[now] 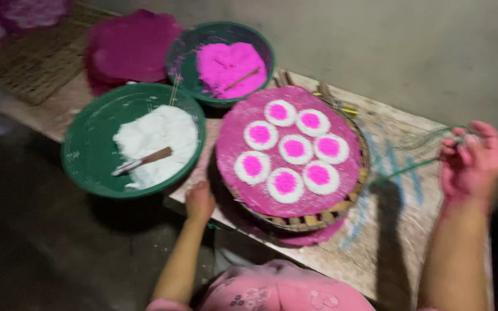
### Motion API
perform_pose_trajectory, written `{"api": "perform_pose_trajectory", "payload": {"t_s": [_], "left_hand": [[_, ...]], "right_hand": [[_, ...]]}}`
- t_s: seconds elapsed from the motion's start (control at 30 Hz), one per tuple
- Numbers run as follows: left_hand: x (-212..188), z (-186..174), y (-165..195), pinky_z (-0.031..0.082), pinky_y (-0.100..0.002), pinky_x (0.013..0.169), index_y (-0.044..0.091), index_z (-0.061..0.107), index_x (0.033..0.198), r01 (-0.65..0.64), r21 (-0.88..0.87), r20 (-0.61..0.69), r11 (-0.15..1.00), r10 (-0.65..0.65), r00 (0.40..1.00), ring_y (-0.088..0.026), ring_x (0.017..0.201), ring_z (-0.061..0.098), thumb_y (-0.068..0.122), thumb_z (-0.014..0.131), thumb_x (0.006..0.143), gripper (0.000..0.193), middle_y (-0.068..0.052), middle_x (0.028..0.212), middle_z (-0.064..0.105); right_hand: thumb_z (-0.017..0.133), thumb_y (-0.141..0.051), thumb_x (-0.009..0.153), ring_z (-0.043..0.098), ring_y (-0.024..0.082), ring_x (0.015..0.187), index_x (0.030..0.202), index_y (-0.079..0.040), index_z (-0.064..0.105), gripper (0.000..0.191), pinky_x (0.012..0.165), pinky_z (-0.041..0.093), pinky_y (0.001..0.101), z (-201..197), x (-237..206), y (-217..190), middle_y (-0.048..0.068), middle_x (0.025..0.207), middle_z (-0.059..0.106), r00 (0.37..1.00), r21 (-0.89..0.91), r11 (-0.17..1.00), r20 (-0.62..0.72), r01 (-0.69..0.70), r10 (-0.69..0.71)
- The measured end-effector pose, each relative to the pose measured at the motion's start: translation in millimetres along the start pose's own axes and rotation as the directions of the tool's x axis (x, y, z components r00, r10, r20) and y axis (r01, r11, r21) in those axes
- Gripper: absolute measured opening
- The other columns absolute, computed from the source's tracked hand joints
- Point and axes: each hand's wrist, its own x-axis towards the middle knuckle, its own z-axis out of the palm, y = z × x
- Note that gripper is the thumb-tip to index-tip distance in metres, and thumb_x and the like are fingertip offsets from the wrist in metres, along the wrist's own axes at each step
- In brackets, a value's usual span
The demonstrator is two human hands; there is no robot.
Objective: The person arranges pink and white rice cakes on a cloth-lined bamboo steamer, places the steamer over a pot, and covers it to steam. They then prepare a new batch by spreading pink dough on a cloth, using a wooden press to form white dough rings, and arranging them on the cloth.
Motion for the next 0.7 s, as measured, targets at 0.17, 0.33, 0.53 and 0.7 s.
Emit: {"api": "perform_pose_trajectory", "payload": {"t_s": [0.17, 0.33, 0.53, 0.7], "left_hand": [[-4.3, -10.0, -9.4, 0.049, -0.054, 0.081, 0.01, 0.067, 0.106, -0.024, -0.178, -0.142, 0.984, -0.002, 0.99, -0.04, 0.091, 0.068, 0.019, 0.069, 0.087, 0.021, -0.017, 0.096, 0.071], [-2.0, -21.2, -40.8, 0.051, -0.04, 0.062, 0.011, 0.069, 0.107, 0.104, -0.638, 0.019, 0.763, -0.119, 0.993, -0.027, 0.07, 0.067, 0.028, 0.067, 0.095, 0.021, -0.01, 0.074, 0.068], [14.2, -41.5, -83.2, 0.046, -0.028, 0.063, 0.006, 0.068, 0.112, 0.228, -0.957, 0.248, 0.181, 0.099, 0.964, -0.009, 0.069, 0.053, 0.024, 0.061, 0.103, 0.021, 0.003, 0.078, 0.057], [17.1, -83.4, -89.8, 0.044, -0.028, 0.067, 0.008, 0.064, 0.114, 0.362, -0.927, 0.357, -0.096, 0.071, 0.932, -0.01, 0.082, 0.058, 0.023, 0.057, 0.102, 0.021, 0.002, 0.088, 0.062]], "right_hand": [[0.057, -0.002, 0.117, 0.057, 0.021, 0.084, 0.139, -0.001, 0.051, 0.023, 0.075, 0.05, 0.0292, 4.8, 44.2, 10.5, 0.017, 0.114, 0.058, 0.986, 0.179, 0.974, 0.12, -0.137, 0.117], [0.056, -0.007, 0.118, 0.054, 0.019, 0.081, 0.134, -0.003, 0.053, 0.017, 0.072, 0.047, 0.0288, 29.8, 69.2, 27.8, 0.013, 0.108, 0.056, 0.967, 0.143, 0.962, 0.135, -0.234, 0.215], [0.055, -0.014, 0.118, 0.05, 0.016, 0.077, 0.127, -0.004, 0.055, 0.013, 0.068, 0.043, 0.0282, 66.7, 65.0, 36.2, 0.009, 0.101, 0.054, 0.923, 0.093, 0.923, 0.138, -0.373, 0.359], [0.054, -0.019, 0.118, 0.047, 0.014, 0.074, 0.121, -0.005, 0.057, 0.015, 0.065, 0.039, 0.0278, 97.8, 59.3, 34.5, 0.005, 0.095, 0.052, 0.908, 0.036, 0.913, 0.119, -0.407, 0.401]]}}
